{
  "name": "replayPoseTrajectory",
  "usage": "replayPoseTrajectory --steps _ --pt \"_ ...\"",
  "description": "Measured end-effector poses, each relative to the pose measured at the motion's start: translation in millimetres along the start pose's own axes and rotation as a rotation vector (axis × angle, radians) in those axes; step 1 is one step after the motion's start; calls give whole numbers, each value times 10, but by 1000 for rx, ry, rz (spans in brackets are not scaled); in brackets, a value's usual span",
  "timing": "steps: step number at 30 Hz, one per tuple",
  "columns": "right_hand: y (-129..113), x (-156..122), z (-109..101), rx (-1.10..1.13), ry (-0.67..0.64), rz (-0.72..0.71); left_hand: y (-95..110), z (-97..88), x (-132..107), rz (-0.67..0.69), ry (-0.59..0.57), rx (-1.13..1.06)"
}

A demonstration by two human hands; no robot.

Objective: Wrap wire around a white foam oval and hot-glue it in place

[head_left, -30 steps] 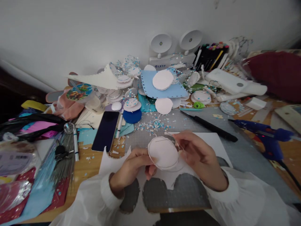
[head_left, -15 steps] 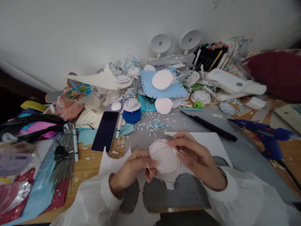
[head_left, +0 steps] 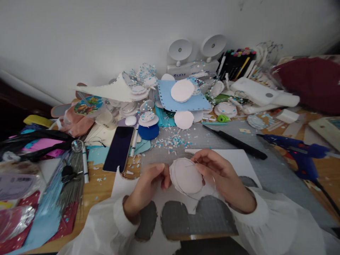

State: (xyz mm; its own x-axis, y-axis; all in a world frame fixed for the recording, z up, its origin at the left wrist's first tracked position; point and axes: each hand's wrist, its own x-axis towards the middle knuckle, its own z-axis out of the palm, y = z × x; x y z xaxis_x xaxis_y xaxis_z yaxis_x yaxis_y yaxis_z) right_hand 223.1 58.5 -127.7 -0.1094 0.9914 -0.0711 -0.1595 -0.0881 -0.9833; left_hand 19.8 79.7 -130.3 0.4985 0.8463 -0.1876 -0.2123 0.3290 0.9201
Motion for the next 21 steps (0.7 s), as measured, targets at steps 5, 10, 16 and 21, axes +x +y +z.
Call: replayPoseTrajectory --steps 5,10,16,21 --pt "-24 33 -6 83 119 56 51 26 31 76 108 -135" --pt "-66 52 5 205 208 181 15 47 11 101 72 -88" --pt "-44 99 -13 352 197 208 -3 11 63 279 149 61" --pt "52 158 -22 367 200 170 105 -79 -107 505 96 226"
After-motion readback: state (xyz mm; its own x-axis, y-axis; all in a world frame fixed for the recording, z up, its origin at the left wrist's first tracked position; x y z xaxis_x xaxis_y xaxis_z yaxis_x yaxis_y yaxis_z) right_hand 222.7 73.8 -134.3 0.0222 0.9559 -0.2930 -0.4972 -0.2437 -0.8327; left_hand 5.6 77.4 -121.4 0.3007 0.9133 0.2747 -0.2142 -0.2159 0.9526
